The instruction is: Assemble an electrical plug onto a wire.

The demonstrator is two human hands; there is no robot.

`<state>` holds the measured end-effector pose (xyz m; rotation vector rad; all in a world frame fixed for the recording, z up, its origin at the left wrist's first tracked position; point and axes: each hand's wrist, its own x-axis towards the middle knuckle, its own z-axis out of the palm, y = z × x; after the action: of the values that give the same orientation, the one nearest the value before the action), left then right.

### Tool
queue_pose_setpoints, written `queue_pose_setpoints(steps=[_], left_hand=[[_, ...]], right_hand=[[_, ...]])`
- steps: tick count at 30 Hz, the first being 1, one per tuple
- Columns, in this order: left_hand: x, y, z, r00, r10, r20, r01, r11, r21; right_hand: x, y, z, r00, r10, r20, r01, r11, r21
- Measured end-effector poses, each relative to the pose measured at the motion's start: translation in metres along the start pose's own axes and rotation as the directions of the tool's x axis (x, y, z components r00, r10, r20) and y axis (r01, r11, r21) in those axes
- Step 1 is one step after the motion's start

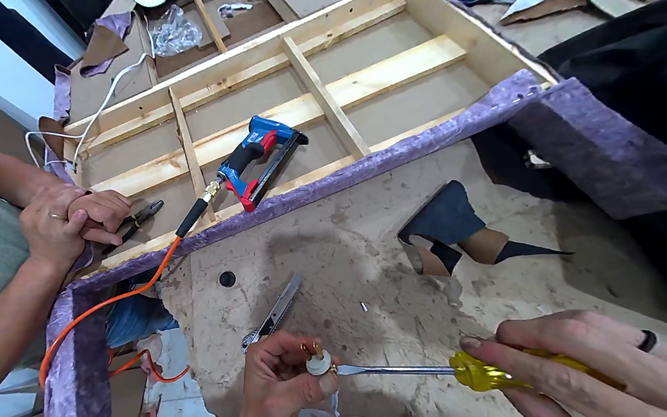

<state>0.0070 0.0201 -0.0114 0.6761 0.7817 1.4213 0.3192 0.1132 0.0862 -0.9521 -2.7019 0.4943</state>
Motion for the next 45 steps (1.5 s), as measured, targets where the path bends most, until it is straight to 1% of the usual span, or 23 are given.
queue_pose_setpoints(steps=[3, 8, 11, 13, 15, 16, 17, 19, 21, 23, 25, 27, 29, 31, 34, 36, 37, 39, 42, 45], left_hand=[[-0.001, 0.001, 0.0, 1.0, 0.0, 0.006, 0.0, 1.0, 0.01], [-0.001, 0.005, 0.0, 1.0, -0.016, -0.002, 0.017, 0.999, 0.037], [-0.001, 0.006, 0.001, 1.0, -0.019, -0.001, 0.019, 0.999, 0.05], [-0.002, 0.007, 0.002, 1.0, -0.02, 0.003, 0.02, 0.998, 0.056], [-0.002, 0.008, 0.001, 1.0, -0.022, -0.01, 0.022, 0.998, 0.063], [-0.002, 0.008, 0.001, 1.0, -0.024, -0.02, 0.025, 0.998, 0.064], [-0.003, 0.008, 0.0, 0.999, -0.023, -0.028, 0.025, 0.997, 0.069], [-0.003, 0.008, 0.0, 0.999, -0.017, -0.028, 0.019, 0.996, 0.083], [-0.004, 0.008, 0.001, 1.0, -0.011, -0.026, 0.013, 0.995, 0.099], [-0.004, 0.008, 0.002, 0.999, 0.0, -0.034, 0.004, 0.993, 0.116], [-0.004, 0.008, 0.003, 0.998, 0.002, -0.063, 0.006, 0.992, 0.123], [-0.004, 0.009, 0.002, 0.997, -0.004, -0.072, 0.013, 0.993, 0.118], [-0.005, 0.01, 0.001, 0.998, -0.018, -0.064, 0.025, 0.994, 0.109], [-0.006, 0.011, -0.001, 0.999, -0.02, -0.048, 0.025, 0.994, 0.105], [-0.005, 0.012, -0.004, 1.0, -0.012, -0.027, 0.014, 0.995, 0.097], [-0.005, 0.013, -0.005, 1.0, -0.016, -0.021, 0.018, 0.996, 0.091], [-0.006, 0.013, -0.005, 1.0, -0.018, -0.022, 0.02, 0.996, 0.086], [-0.005, 0.011, -0.004, 0.999, -0.015, -0.029, 0.017, 0.996, 0.085], [-0.004, 0.009, -0.003, 0.998, -0.002, -0.057, 0.006, 0.998, 0.06], [-0.004, 0.008, -0.003, 0.998, -0.019, -0.066, 0.021, 0.999, 0.037]], right_hand=[[0.0, -0.004, -0.005, 1.0, 0.004, 0.007, -0.005, 1.0, 0.015], [0.003, -0.005, -0.012, 0.999, -0.032, 0.035, 0.027, 0.991, 0.13], [0.01, -0.005, -0.022, 0.992, -0.055, 0.115, 0.028, 0.975, 0.22], [0.016, -0.007, -0.027, 0.981, -0.049, 0.187, 0.0, 0.967, 0.256], [0.024, -0.012, -0.032, 0.963, -0.016, 0.27, -0.051, 0.97, 0.24], [0.027, -0.014, -0.034, 0.955, -0.019, 0.297, -0.053, 0.971, 0.231], [0.028, -0.014, -0.034, 0.952, -0.044, 0.302, -0.025, 0.975, 0.22], [0.03, -0.01, -0.034, 0.965, -0.113, 0.236, 0.074, 0.983, 0.168], [0.033, -0.006, -0.031, 0.978, -0.159, 0.137, 0.159, 0.987, 0.014], [0.035, -0.006, -0.025, 0.982, -0.181, 0.048, 0.186, 0.975, -0.123], [0.034, -0.009, -0.021, 0.982, -0.188, 0.009, 0.187, 0.967, -0.173], [0.033, -0.012, -0.017, 0.981, -0.195, 0.017, 0.195, 0.965, -0.176], [0.031, -0.013, -0.015, 0.984, -0.172, 0.049, 0.177, 0.973, -0.146], [0.031, -0.014, -0.016, 0.986, -0.125, 0.109, 0.13, 0.99, -0.045], [0.032, -0.01, -0.017, 0.979, -0.063, 0.192, 0.029, 0.984, 0.177], [0.034, -0.007, -0.015, 0.979, -0.053, 0.199, 0.002, 0.969, 0.248], [0.033, -0.006, -0.013, 0.981, -0.065, 0.181, 0.02, 0.971, 0.239], [0.031, -0.007, -0.01, 0.986, -0.096, 0.138, 0.079, 0.989, 0.126], [0.029, -0.018, -0.009, 0.989, -0.034, 0.147, 0.04, 0.998, -0.038], [0.027, -0.023, -0.005, 0.99, 0.001, 0.142, 0.007, 0.998, -0.056]])
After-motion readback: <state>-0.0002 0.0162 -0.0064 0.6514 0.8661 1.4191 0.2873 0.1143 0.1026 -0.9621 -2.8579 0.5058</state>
